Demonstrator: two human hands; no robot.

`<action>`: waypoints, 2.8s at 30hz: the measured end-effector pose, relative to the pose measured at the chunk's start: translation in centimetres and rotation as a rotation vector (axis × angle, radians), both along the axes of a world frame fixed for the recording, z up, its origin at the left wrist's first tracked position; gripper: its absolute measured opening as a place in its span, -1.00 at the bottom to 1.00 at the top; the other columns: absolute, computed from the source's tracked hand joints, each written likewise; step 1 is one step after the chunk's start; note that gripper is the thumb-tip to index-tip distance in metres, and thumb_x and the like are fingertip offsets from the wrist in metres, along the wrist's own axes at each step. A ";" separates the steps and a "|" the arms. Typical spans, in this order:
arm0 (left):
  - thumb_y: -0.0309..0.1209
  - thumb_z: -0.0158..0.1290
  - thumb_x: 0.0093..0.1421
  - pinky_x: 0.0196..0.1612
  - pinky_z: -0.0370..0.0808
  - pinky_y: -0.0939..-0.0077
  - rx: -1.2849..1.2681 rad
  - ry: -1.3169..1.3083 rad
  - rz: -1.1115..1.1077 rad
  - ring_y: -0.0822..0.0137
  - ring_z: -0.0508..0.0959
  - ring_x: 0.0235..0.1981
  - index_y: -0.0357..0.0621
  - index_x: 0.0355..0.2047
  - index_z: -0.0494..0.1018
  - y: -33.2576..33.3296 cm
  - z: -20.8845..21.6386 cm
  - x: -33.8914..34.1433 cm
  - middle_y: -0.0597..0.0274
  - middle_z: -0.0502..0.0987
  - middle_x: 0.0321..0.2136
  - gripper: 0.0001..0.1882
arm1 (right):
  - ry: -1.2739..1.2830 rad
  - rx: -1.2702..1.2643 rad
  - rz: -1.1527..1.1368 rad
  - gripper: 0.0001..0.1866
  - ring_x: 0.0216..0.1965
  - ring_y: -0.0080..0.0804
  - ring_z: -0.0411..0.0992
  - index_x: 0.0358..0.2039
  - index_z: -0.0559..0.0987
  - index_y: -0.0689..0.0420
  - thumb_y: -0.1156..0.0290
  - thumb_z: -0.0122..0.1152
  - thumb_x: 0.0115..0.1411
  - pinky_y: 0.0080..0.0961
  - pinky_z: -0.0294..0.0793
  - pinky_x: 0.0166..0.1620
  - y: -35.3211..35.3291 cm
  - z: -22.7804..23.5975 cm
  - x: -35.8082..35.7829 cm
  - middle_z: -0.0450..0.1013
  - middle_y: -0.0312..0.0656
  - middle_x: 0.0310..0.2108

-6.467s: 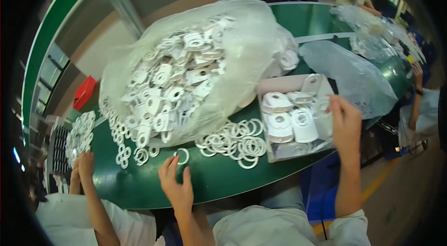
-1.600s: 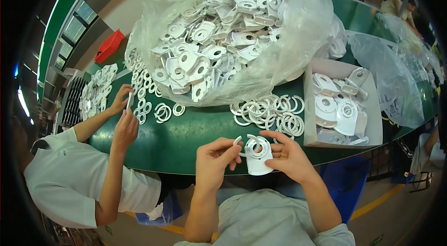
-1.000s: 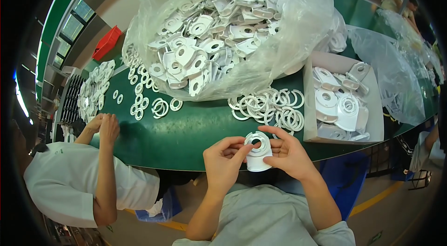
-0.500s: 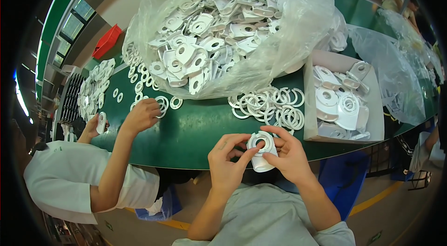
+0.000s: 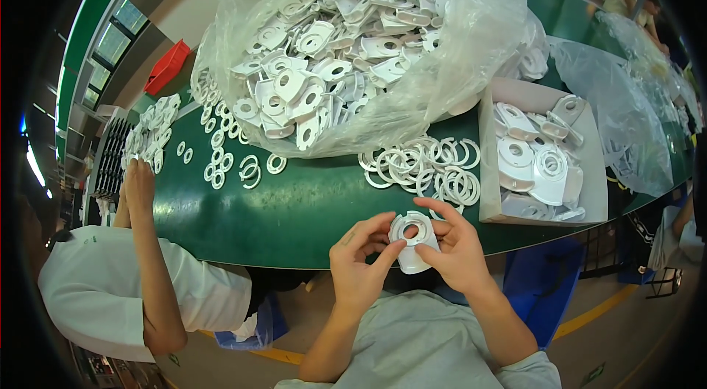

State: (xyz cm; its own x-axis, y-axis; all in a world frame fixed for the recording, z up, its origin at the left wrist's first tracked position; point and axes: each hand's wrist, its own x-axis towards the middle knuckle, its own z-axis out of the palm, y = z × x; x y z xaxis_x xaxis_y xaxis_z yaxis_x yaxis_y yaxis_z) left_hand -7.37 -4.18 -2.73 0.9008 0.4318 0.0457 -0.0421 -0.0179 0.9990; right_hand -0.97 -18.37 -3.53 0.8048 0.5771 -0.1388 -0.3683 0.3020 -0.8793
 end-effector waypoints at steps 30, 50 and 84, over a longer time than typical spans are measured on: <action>-0.70 0.04 0.14 -0.24 0.52 0.64 -0.095 -0.054 0.047 0.43 0.55 -0.32 -0.45 -0.24 0.50 -0.6 -0.6 -0.5 0.14 0.53 -0.34 -0.84 | -0.222 -0.143 -0.210 -0.78 -0.30 -0.60 0.44 -0.17 0.51 0.30 0.59 0.12 0.14 -0.66 0.42 -0.21 0.7 -0.2 -1.9 0.51 -0.23 -0.31; -0.72 0.17 -0.06 -0.36 0.41 0.61 0.389 -0.164 -0.019 0.37 0.51 -0.40 -0.38 -0.45 0.53 0.6 0.3 -0.7 0.14 0.54 -0.47 -0.88 | -0.380 -0.266 -0.065 -0.91 -0.41 -0.55 0.43 -0.41 0.56 0.32 0.58 0.11 0.13 -0.65 0.38 -0.32 0.7 -0.5 -1.5 0.51 -0.20 -0.44; -0.66 -0.02 0.19 -0.31 0.53 0.61 -0.279 0.005 -0.068 0.39 0.58 -0.35 -0.43 -0.17 0.48 0.0 1.3 -0.8 0.07 0.58 -0.31 -0.80 | -0.448 -0.336 -0.159 -0.50 0.00 -0.46 0.37 0.06 0.42 0.29 0.63 0.08 0.03 -0.53 0.34 0.05 -4.2 4.2 -1.3 0.44 -0.11 -0.03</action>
State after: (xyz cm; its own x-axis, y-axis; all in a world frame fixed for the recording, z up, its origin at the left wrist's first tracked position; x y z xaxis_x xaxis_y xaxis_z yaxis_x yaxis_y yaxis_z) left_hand -8.20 -4.23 -1.48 0.9279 0.3660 -0.0710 -0.0289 0.2605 0.9650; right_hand -2.26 -22.52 0.69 0.9003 0.4277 0.0804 0.0886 0.0008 -0.9961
